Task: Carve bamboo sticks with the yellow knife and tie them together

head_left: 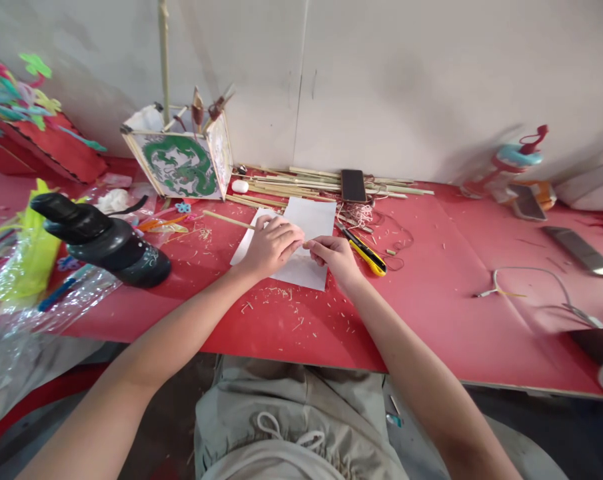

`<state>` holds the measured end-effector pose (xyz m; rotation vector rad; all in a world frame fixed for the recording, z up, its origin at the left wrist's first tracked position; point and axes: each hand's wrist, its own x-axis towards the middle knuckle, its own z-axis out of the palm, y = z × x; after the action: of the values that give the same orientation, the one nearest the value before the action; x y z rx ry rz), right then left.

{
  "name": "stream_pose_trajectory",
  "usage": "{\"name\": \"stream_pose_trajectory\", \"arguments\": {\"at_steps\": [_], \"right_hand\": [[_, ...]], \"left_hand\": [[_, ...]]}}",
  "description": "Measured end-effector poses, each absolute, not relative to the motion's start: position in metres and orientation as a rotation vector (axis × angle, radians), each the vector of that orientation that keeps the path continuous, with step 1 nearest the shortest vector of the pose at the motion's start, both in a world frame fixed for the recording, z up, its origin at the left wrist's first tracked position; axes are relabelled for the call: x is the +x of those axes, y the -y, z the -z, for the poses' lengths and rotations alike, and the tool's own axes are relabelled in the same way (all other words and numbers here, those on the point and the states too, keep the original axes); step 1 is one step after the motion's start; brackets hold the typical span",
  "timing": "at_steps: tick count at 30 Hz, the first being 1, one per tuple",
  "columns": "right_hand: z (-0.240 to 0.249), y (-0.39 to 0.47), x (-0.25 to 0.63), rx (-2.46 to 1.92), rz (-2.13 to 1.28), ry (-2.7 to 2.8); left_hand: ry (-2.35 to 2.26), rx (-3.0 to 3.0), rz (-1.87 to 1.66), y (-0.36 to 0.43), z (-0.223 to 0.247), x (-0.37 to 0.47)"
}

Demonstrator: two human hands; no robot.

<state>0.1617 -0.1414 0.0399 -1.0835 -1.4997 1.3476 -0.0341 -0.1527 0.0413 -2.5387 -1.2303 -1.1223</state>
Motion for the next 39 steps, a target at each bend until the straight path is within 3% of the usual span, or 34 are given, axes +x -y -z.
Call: {"name": "stream_pose_trajectory", "arguments": {"at_steps": [9, 19, 30, 39], "right_hand": [[-0.042, 0.139, 0.165, -1.117, -1.443, 1.310], [-0.041, 0.126, 0.181, -1.137, -1.329, 1.078], [-0.039, 0.136, 0.167, -1.162, -1.262, 1.411], [-0.036, 0.139, 0.162, -1.038, -1.258, 1.523]], "left_hand": [[1.318, -2.409, 1.318, 0.155, -0.041, -0.032], [1.465, -1.877, 1.874, 0.135, -0.042, -0.059], [1.254, -2.402, 0.989, 0.151, -0.046, -0.038], [1.268, -2.510, 0.990, 0.148, -0.042, -0.039]]}}
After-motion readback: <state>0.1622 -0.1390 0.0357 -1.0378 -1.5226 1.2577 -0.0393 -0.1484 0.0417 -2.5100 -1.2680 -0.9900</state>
